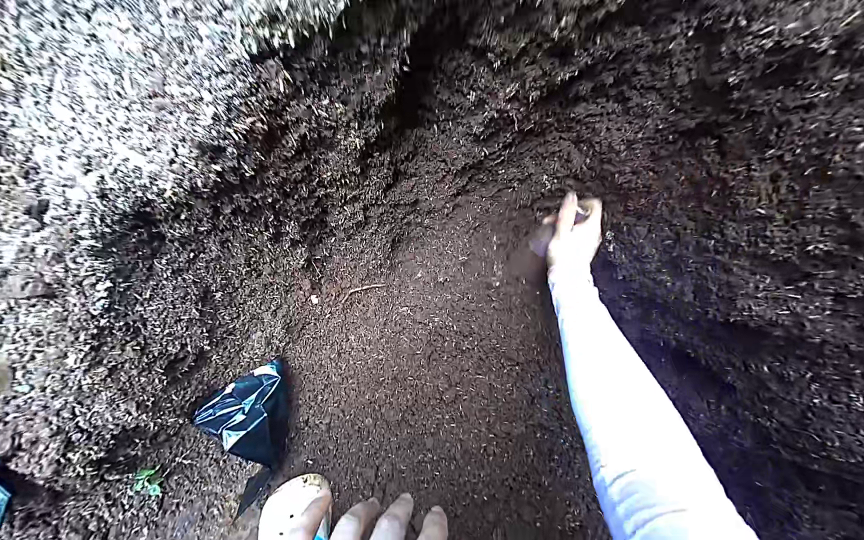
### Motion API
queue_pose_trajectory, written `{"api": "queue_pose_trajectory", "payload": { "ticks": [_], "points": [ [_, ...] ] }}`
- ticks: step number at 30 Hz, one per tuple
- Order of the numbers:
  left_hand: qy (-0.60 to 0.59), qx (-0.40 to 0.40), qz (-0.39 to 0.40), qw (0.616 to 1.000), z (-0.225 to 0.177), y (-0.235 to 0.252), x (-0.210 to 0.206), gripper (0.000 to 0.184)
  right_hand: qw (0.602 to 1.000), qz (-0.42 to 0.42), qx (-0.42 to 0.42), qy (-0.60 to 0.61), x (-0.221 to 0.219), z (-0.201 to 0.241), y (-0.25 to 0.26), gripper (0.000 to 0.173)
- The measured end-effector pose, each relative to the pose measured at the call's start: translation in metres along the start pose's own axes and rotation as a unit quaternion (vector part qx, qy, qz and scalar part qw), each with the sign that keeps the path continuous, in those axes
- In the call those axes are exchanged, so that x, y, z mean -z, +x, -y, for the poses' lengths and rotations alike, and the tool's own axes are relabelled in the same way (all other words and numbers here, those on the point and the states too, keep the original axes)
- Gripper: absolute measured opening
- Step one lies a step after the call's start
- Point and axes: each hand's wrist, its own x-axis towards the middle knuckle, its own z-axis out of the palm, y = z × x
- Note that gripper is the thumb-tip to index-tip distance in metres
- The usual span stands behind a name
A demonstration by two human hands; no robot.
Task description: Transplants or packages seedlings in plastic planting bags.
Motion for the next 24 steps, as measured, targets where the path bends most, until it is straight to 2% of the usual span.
{"api": "queue_pose_trajectory", "payload": {
  "ticks": [3,6,9,11,13,14,17,21,24],
  "points": [
    [0.006,0.022,-0.011,1.0,0.0,-0.009,0.003,0.05,0.997,0.002,-0.073,0.014,0.007,-0.029,-0.019,0.052],
    [0.006,0.029,-0.038,0.999,-0.003,-0.022,0.007,0.05,0.995,0.004,-0.094,-0.009,0.02,-0.023,-0.045,0.05],
    [0.013,0.041,-0.065,0.997,-0.007,-0.041,0.005,0.05,1.0,0.002,0.001,-0.02,0.066,0.03,-0.07,0.049],
    [0.017,0.05,-0.063,0.997,-0.012,-0.059,-0.002,0.05,0.99,-0.072,0.124,0.018,0.106,0.066,-0.087,0.044],
    [0.016,0.047,-0.058,0.997,-0.018,-0.076,-0.012,0.051,0.959,-0.151,0.226,0.079,0.119,0.082,-0.098,0.032],
    [0.015,0.041,-0.055,0.998,-0.022,-0.083,-0.016,0.05,0.96,-0.146,0.22,0.088,0.113,0.081,-0.105,0.034],
    [0.027,0.014,-0.07,0.997,-0.029,-0.095,-0.025,0.049,0.992,-0.073,0.097,0.017,0.106,0.067,-0.132,0.044],
    [0.04,0.014,-0.115,0.993,-0.034,-0.102,-0.036,0.048,0.972,-0.148,0.174,0.065,0.134,0.081,-0.166,0.032],
    [0.04,-0.022,-0.125,0.991,-0.045,-0.104,-0.048,0.047,0.995,-0.079,0.055,0.028,0.116,0.06,-0.188,0.042]
  ]
}}
